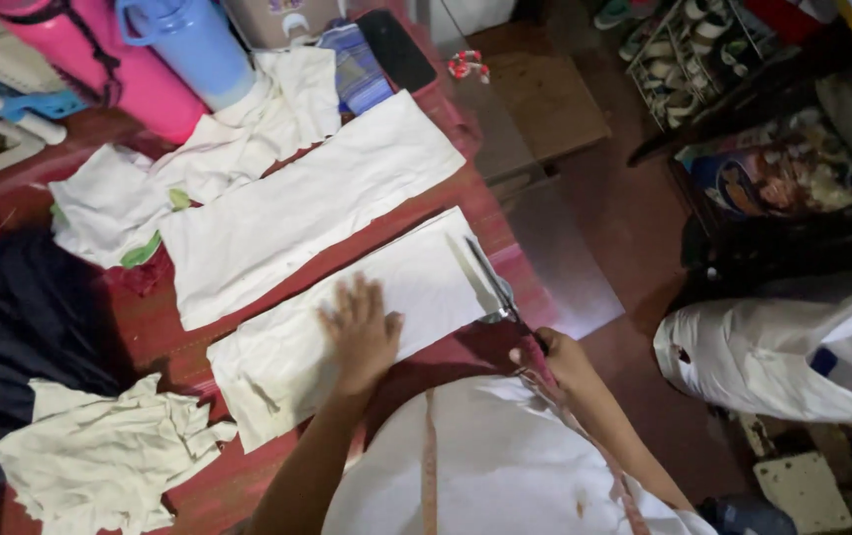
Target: The person uses scissors to cut a piece of white fabric on a red table. They repeatedly fold the fabric and trim it into smaller rectangular pieces, stacking the cut sections on the table.
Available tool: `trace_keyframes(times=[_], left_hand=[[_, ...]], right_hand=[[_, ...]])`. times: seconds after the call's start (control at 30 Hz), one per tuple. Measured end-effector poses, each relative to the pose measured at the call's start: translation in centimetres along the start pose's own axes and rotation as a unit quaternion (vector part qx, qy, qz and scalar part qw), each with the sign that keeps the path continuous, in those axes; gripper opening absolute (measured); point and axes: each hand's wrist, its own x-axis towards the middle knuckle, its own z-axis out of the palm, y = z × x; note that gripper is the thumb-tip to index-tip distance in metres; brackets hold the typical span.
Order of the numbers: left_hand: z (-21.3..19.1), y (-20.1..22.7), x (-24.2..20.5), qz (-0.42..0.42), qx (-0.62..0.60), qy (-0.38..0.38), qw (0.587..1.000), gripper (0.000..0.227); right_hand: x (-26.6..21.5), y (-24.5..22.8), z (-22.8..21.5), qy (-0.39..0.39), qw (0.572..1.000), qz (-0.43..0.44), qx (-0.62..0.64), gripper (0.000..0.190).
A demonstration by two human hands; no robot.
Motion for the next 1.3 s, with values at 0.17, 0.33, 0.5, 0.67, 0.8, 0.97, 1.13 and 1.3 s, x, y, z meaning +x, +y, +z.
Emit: trace_keyframes(times=[0.17, 0.33, 0.5, 0.67, 0.8, 0.97, 1.13, 1.3], left_hand=[[-2.4, 6.7, 4.0, 0.09, -0.043, -0.124, 0.987, 0.068], [0.8, 8.8, 7.4, 0.189, -0.041, -0.072, 0.979, 0.067], [0.9, 9.2, 8.5, 0.208, -0.052, -0.037, 0.976, 0.063], [2.2, 9.2, 8.6, 0.212, -0.04, 0.011, 0.976, 0.062], [2.7, 9.2, 8.7, 0.212, -0.041, 0.049, 0.975, 0.061], [2.0, 9.3, 8.5, 0.206, -0.053, 0.024, 0.977, 0.059], [2.1, 9.2, 8.7, 0.203, -0.054, -0.009, 0.978, 0.06], [1.0, 9.3, 8.8, 0.205, -0.039, -0.047, 0.977, 0.061]], right_hand=[[0.3, 0.6, -1.2, 0.03, 0.999, 0.03, -0.001, 0.039], [4.9, 5.5, -0.1, 0.024, 1.0, 0.007, 0.0, 0.041], [5.9, 4.4, 0.0, 0.014, 0.999, -0.008, -0.034, 0.043], [5.6, 3.4, -0.2, 0.021, 0.999, -0.003, -0.049, 0.048], [6.3, 3.9, 0.1, 0.041, 0.997, 0.001, -0.068, 0.056], [4.7, 1.7, -0.4, 0.041, 0.994, 0.021, -0.104, 0.055], [5.2, 2.5, 0.1, 0.051, 0.994, 0.018, -0.097, 0.055], [7.1, 5.4, 0.3, 0.062, 0.998, 0.005, -0.002, 0.045]])
